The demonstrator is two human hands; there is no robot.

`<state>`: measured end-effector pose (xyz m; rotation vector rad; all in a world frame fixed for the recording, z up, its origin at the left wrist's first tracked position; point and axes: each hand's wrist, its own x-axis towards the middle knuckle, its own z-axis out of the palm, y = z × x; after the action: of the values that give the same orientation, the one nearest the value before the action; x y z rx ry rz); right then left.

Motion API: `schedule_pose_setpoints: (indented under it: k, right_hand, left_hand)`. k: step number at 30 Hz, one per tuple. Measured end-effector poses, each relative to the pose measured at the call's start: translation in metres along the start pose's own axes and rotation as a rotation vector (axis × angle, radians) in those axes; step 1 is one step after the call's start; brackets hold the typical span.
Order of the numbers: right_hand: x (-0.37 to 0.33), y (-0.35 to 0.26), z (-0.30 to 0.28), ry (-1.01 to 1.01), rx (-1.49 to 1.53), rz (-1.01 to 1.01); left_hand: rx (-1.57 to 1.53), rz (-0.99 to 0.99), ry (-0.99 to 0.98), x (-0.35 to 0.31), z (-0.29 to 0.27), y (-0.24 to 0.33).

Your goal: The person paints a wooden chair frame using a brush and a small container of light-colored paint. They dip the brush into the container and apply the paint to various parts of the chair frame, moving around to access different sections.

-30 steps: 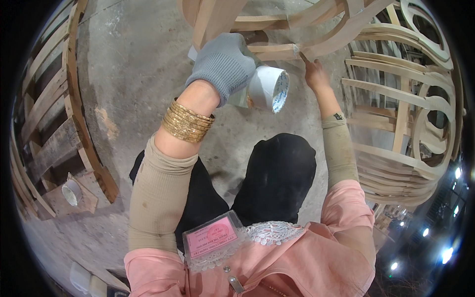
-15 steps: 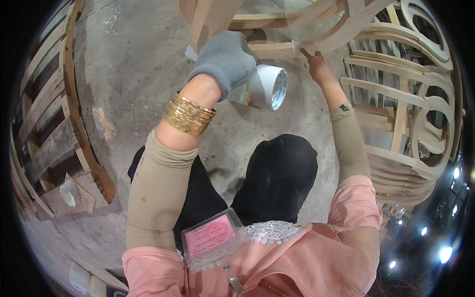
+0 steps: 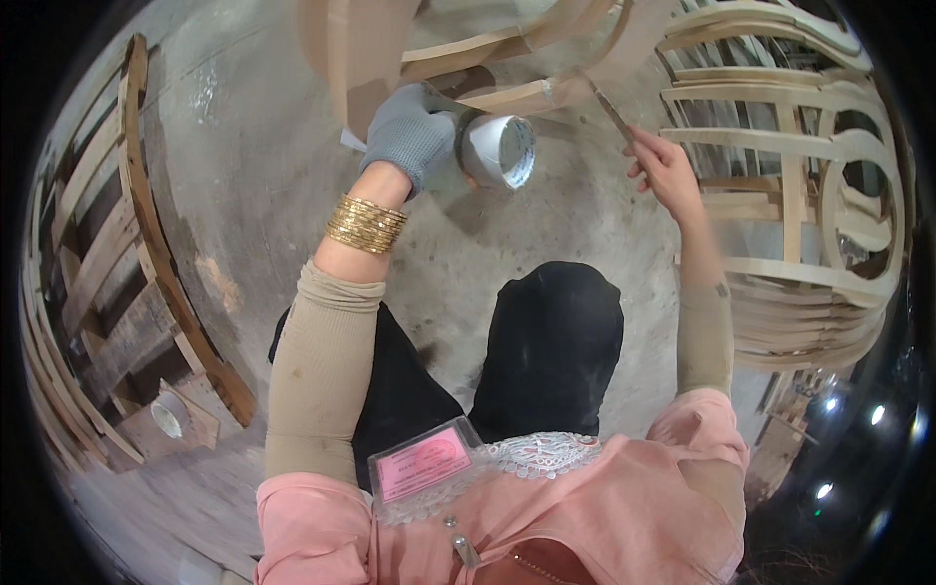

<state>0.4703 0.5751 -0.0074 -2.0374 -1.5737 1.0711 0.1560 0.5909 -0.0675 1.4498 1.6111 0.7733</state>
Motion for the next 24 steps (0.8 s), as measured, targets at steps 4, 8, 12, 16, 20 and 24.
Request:
schedule_pose_setpoints:
  k: [4, 8, 12, 16, 20, 24]
  right_hand:
    - [-0.061, -0.020, -0.024, -0.158, -0.092, -0.186]
    - [-0.081, -0.044, -0.017, 0.024, -0.685, -0.643]
    - [-0.085, -0.065, -0.010, 0.054, -0.992, -0.574]
    - [-0.092, -0.070, -0.026, -0.075, -1.016, -0.608]
    - [-0.108, -0.075, -0.058, 0.196, -0.796, -0.802]
    - [-0.118, -0.086, -0.076, 0.294, -0.876, -0.895]
  left_hand:
    - [-0.088, 0.109, 0.076, 0.006, 0.014, 0.006]
    - [-0.225, 0.285, 0.029, 0.003, 0.017, 0.033]
    - [-0.286, 0.456, 0.050, -0.011, 0.007, 0.068]
    - [-0.389, 0.550, 0.076, -0.021, -0.002, 0.099]
    - [-0.431, 0.572, 0.002, -0.022, -0.026, 0.123]
    - [-0.455, 0.633, -0.022, -0.024, -0.042, 0.151]
